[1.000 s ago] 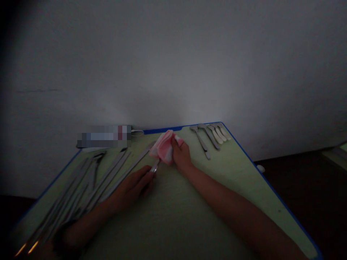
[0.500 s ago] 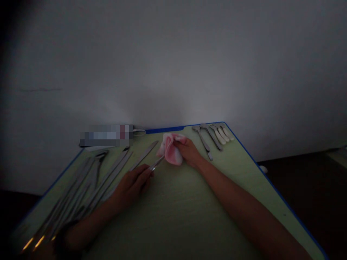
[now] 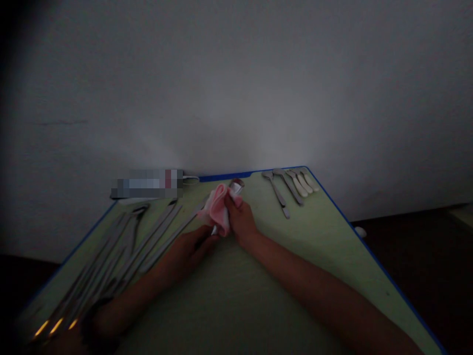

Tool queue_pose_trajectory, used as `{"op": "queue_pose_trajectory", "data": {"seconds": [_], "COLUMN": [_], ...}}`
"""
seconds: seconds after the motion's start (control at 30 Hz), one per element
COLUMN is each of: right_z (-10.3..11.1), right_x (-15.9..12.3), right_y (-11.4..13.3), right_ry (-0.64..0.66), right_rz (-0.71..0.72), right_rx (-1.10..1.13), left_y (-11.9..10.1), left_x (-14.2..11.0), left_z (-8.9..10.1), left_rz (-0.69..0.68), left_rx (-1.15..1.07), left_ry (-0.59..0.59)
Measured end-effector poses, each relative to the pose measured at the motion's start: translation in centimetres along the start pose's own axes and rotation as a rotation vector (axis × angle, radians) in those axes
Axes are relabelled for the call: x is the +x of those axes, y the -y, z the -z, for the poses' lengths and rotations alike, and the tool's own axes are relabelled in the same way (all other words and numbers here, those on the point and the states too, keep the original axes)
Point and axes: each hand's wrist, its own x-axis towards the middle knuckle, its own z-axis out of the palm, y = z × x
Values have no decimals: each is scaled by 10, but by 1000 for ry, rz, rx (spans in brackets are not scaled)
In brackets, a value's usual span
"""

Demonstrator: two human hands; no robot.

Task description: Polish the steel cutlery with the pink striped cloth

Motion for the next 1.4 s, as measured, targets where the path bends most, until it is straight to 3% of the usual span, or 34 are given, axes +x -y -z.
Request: {"op": "queue_pose_trajectory", "data": {"seconds": [0.4, 0.5, 0.63, 1.13, 1.3, 1.4], "right_z": [3, 3, 6, 6, 8, 10], "right_x": [7, 9, 7, 6, 6, 6], "right_y": [0, 3, 6, 7, 7, 5], "right_ry": [40, 130, 250, 203, 328, 297], "right_rz": [35, 30, -40, -14, 11, 27], "right_rx": [154, 227, 167, 179, 32, -65], "left_y": [-4, -6, -4, 1, 2, 2], "left_x": [-2, -1, -1, -3, -2, -2], "left_z": [3, 5, 6, 6, 5, 5], "left_rz": [3, 31, 39, -8, 0, 11], "left_rx": [-57, -90, -138, -203, -180, -170], "left_ry": [-20, -31, -44, -28, -42, -51]}}
